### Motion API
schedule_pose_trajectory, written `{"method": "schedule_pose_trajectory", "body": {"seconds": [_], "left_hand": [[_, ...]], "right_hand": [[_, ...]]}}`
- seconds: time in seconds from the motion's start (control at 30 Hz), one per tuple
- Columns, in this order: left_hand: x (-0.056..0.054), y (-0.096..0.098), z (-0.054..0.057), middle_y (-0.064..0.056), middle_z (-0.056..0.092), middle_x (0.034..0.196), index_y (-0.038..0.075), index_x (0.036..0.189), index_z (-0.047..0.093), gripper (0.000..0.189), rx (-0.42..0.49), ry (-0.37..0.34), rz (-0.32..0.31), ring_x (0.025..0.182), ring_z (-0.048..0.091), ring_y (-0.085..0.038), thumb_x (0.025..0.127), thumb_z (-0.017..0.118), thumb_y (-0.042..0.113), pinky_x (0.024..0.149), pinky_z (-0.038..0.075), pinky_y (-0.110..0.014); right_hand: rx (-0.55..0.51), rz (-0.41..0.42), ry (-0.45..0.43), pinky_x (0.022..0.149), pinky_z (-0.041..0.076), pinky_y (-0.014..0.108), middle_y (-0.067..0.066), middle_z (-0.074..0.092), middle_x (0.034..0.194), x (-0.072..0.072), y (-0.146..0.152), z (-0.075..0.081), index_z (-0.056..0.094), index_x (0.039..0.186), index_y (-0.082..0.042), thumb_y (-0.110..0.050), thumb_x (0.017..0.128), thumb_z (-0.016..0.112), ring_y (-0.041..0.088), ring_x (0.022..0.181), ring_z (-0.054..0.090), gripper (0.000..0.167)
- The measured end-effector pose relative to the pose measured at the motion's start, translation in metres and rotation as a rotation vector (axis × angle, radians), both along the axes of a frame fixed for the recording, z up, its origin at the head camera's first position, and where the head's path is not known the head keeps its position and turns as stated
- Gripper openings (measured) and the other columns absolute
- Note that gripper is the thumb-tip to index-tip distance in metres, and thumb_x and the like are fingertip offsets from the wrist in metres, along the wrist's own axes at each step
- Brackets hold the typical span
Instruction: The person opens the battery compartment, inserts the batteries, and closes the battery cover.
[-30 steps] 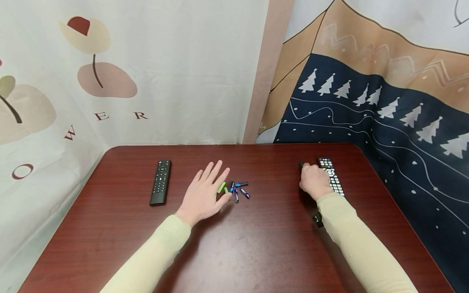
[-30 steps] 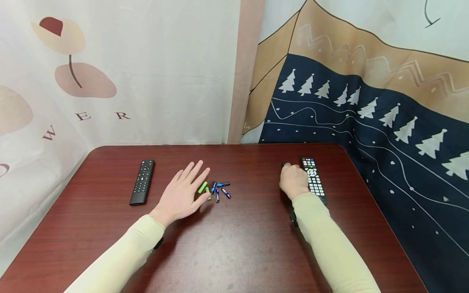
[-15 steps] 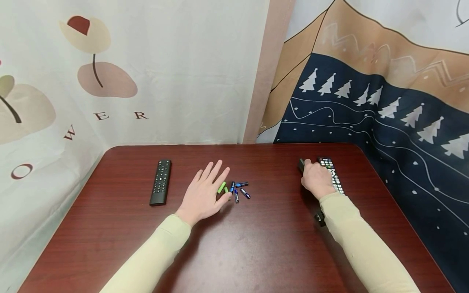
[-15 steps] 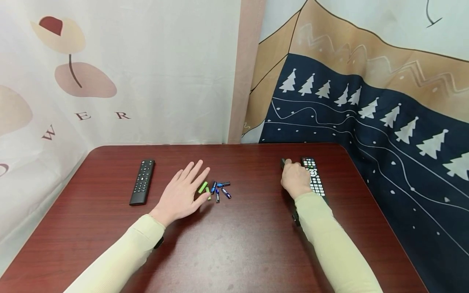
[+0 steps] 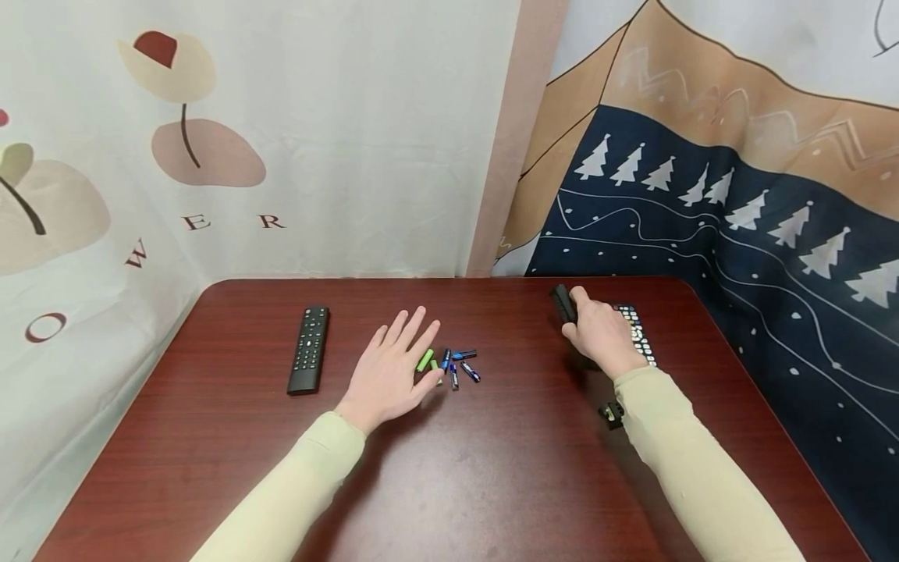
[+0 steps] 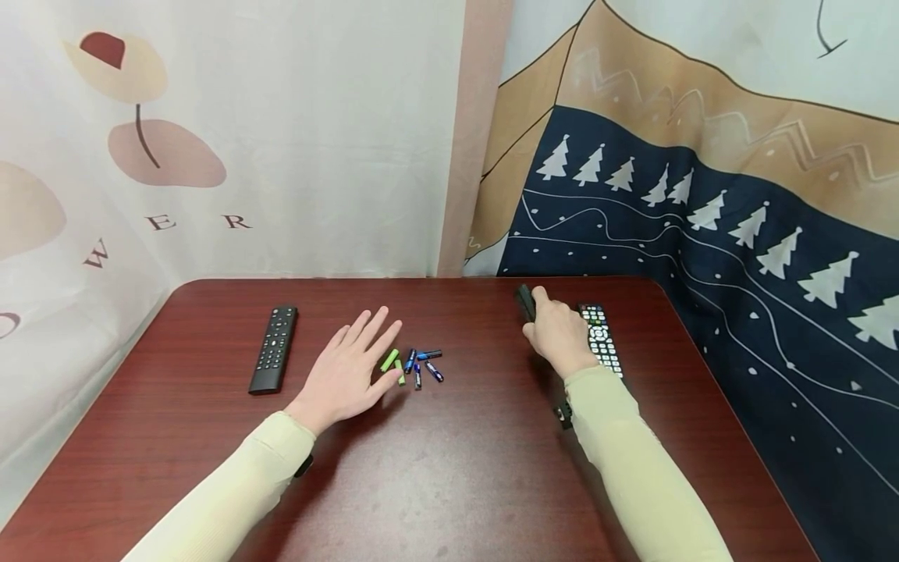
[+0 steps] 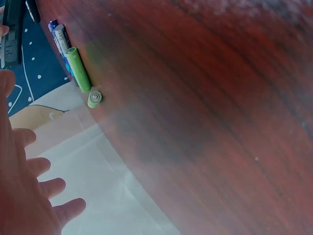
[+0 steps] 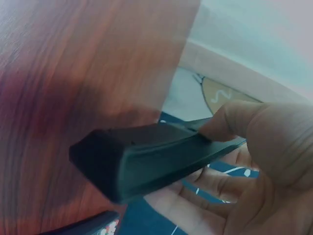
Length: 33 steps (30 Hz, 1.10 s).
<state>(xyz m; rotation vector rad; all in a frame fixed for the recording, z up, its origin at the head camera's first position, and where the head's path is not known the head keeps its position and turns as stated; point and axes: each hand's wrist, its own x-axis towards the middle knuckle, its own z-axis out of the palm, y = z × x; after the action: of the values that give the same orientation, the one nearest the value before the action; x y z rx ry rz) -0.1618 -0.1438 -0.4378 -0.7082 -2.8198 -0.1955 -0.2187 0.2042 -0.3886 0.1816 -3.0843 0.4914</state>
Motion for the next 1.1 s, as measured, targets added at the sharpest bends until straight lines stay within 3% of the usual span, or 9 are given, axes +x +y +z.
{"method": "schedule_pose_trajectory", "body": {"seconds": [0.27, 0.6, 0.8, 0.9, 1.1], "left_hand": [[0.0, -0.001, 0.001, -0.01, 0.025, 0.17, 0.02, 0.163, 0.033, 0.072, 0.003, -0.014, 0.01, 0.155, 0.027, -0.035, 0.102, 0.046, 0.057, 0.122, 0.029, -0.056], [-0.004, 0.003, 0.005, -0.009, 0.024, 0.171, 0.021, 0.163, 0.032, 0.072, 0.02, 0.007, 0.004, 0.155, 0.028, -0.034, 0.103, 0.047, 0.056, 0.123, 0.028, -0.053], [-0.004, 0.009, 0.01, -0.009, 0.025, 0.17, 0.021, 0.163, 0.033, 0.071, 0.041, 0.022, -0.006, 0.154, 0.029, -0.034, 0.103, 0.046, 0.056, 0.122, 0.03, -0.053], [-0.004, 0.012, 0.012, -0.01, 0.027, 0.17, 0.02, 0.163, 0.034, 0.071, 0.056, 0.032, -0.017, 0.154, 0.03, -0.034, 0.103, 0.047, 0.055, 0.121, 0.03, -0.053], [-0.001, 0.018, 0.016, -0.01, 0.028, 0.169, 0.019, 0.162, 0.036, 0.071, 0.07, 0.055, -0.035, 0.153, 0.032, -0.033, 0.102, 0.047, 0.055, 0.121, 0.031, -0.051]], "right_hand": [[-0.135, 0.058, 0.027, 0.058, 0.054, 0.044, 0.021, 0.067, 0.092, 0.003, -0.008, 0.004, 0.044, 0.139, -0.005, -0.014, 0.096, 0.064, 0.031, 0.069, 0.064, 0.048], [-0.337, 0.091, 0.061, 0.068, 0.052, 0.041, 0.018, 0.069, 0.096, 0.003, -0.018, 0.003, 0.049, 0.135, -0.008, -0.013, 0.093, 0.062, 0.03, 0.076, 0.063, 0.045], [-0.519, 0.115, 0.005, 0.057, 0.056, 0.032, 0.018, 0.067, 0.095, 0.004, -0.024, 0.001, 0.049, 0.135, -0.009, -0.01, 0.095, 0.061, 0.022, 0.064, 0.06, 0.042], [-0.6, 0.123, -0.02, 0.054, 0.06, 0.036, 0.019, 0.067, 0.096, 0.005, -0.027, 0.0, 0.049, 0.136, -0.008, -0.009, 0.096, 0.062, 0.02, 0.065, 0.063, 0.043], [-0.722, 0.134, -0.058, 0.06, 0.061, 0.056, 0.023, 0.068, 0.098, 0.008, -0.036, -0.003, 0.048, 0.137, -0.006, -0.007, 0.096, 0.061, 0.021, 0.067, 0.068, 0.043]]}}
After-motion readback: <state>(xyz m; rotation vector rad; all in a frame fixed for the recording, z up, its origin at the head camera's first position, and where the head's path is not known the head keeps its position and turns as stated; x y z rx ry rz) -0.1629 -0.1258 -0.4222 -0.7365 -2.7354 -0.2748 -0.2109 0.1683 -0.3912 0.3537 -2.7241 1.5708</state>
